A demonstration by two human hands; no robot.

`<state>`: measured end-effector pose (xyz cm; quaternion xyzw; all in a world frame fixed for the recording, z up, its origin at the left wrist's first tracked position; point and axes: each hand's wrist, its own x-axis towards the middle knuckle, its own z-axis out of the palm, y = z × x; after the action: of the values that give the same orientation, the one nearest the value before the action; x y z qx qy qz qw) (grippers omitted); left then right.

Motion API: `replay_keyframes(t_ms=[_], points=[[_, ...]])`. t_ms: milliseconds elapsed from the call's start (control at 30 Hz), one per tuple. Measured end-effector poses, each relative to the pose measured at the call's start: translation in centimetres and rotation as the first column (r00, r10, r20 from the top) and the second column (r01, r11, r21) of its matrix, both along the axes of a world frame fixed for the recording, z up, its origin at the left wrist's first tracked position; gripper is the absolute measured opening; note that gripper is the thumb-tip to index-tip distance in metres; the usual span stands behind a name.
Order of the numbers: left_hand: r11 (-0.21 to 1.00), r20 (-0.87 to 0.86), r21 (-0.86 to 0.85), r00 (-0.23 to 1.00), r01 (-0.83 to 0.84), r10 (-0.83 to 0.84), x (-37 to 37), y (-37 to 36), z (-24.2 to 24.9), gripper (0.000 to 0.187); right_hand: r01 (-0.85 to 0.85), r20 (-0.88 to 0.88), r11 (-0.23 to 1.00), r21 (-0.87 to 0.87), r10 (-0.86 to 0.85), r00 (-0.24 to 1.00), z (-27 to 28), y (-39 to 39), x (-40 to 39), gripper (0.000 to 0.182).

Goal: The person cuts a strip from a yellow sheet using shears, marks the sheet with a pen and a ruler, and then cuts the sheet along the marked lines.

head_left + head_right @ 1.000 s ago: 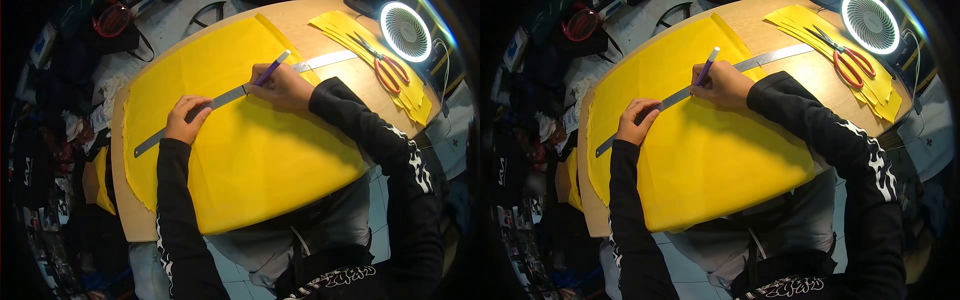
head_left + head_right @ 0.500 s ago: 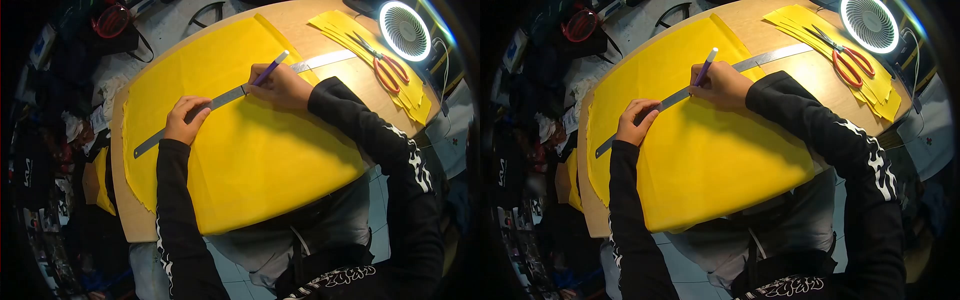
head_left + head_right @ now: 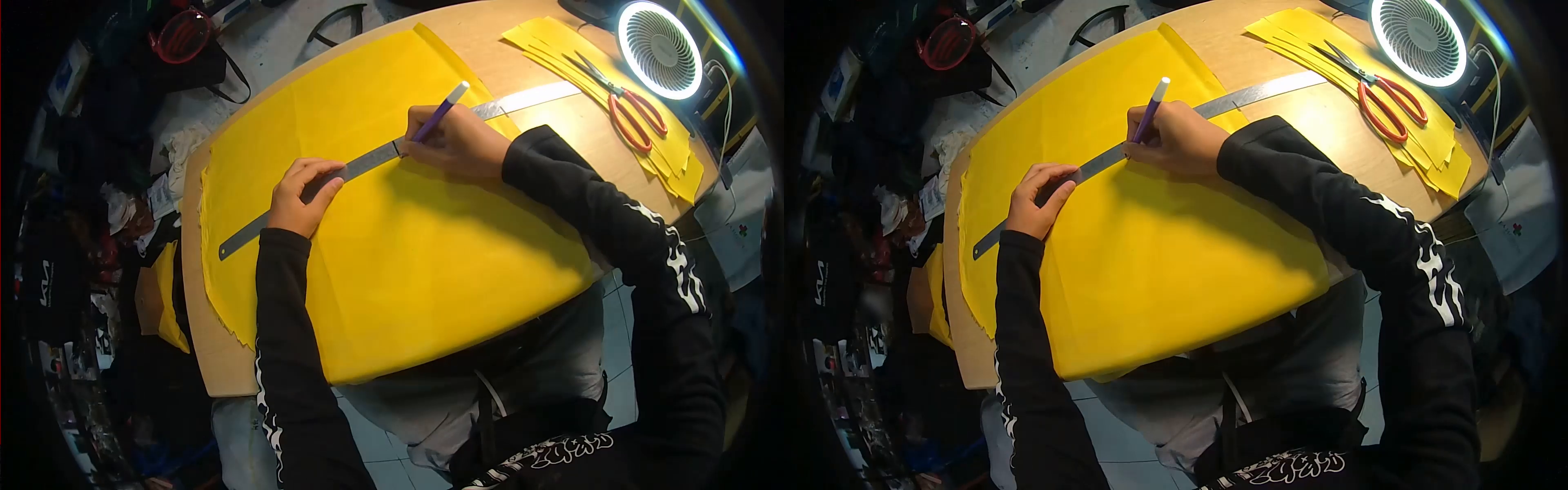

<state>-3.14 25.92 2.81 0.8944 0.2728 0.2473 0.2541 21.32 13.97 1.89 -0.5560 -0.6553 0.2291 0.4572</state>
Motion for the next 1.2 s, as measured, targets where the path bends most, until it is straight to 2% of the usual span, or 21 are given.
replay_keyframes(t_ms=[233, 333, 433, 633, 733, 767, 833, 867, 933, 1000, 1033, 1200], points=[[1.0, 0.011, 0.014, 1.0, 0.014, -0.014, 0.0, 0.0, 0.0, 0.019, -0.016, -0.025, 1.0, -0.012, 0.015, 1.0, 0.1, -0.1, 0.0, 0.019], [1.0, 0.002, 0.018, 1.0, 0.016, -0.016, 0.0, 0.0, 0.0, 0.019, 0.017, 0.033, 1.0, 0.014, -0.017, 0.999, 0.3, -0.1, -0.1, 0.018], [1.0, -0.002, 0.012, 1.0, -0.002, 0.002, 0.0, -0.1, 0.1, 0.019, -0.021, -0.051, 1.0, 0.016, 0.022, 0.998, -0.1, -0.1, -0.1, 0.019], [1.0, 0.005, 0.013, 1.0, 0.0, 0.0, 0.0, -0.1, 0.0, 0.019, -0.014, 0.027, 0.998, 0.066, 0.013, 1.0, -0.3, 0.2, 0.2, 0.017], [1.0, 0.018, 0.02, 1.0, 0.019, -0.019, 0.0, -0.1, 0.1, 0.02, -0.094, -0.208, 0.983, -0.157, 0.06, 0.976, 0.4, -0.1, 1.1, 0.018], [0.999, 0.015, 0.034, 0.999, 0.031, -0.031, 0.1, 0.1, 0.0, 0.02, -0.079, -0.31, 0.993, -0.092, 0.047, 0.95, 1.0, -0.2, 1.8, 0.018], [0.997, 0.017, 0.062, 0.998, 0.051, -0.052, 0.0, 0.5, -0.3, 0.02, -0.034, -0.496, 0.999, 0.034, 0.047, 0.867, 2.2, -0.3, 3.8, 0.019], [0.997, 0.022, 0.06, 0.999, 0.048, -0.05, 0.0, 0.5, -0.4, 0.02, 0.05, -0.518, 0.977, 0.207, 0.066, 0.853, 2.1, 0.3, 5.9, 0.023], [0.998, 0.03, 0.058, 0.999, 0.039, -0.041, 0.0, 0.4, -0.4, 0.02, 0.242, -0.544, 0.932, 0.269, -0.06, 0.837, 3.8, 0.0, 9.4, 0.025], [0.999, 0.021, 0.043, 0.999, 0.03, -0.031, 0.0, 0.2, -0.3, 0.02, 0.329, -0.492, 0.872, 0.362, -0.122, 0.862, 4.2, -1.0, 12.7, 0.027], [0.999, 0.011, 0.044, 1.0, 0.022, -0.023, 0.0, 0.1, -0.2, 0.02, 0.411, -0.473, 0.841, 0.352, -0.219, 0.853, 4.2, -1.4, 13.9, 0.026], [0.994, 0.004, 0.107, 0.999, 0.036, -0.037, -0.1, 0.2, -0.3, 0.022, 0.577, -0.494, 0.763, 0.291, -0.396, 0.774, 4.4, -2.6, 16.6, 0.026]])
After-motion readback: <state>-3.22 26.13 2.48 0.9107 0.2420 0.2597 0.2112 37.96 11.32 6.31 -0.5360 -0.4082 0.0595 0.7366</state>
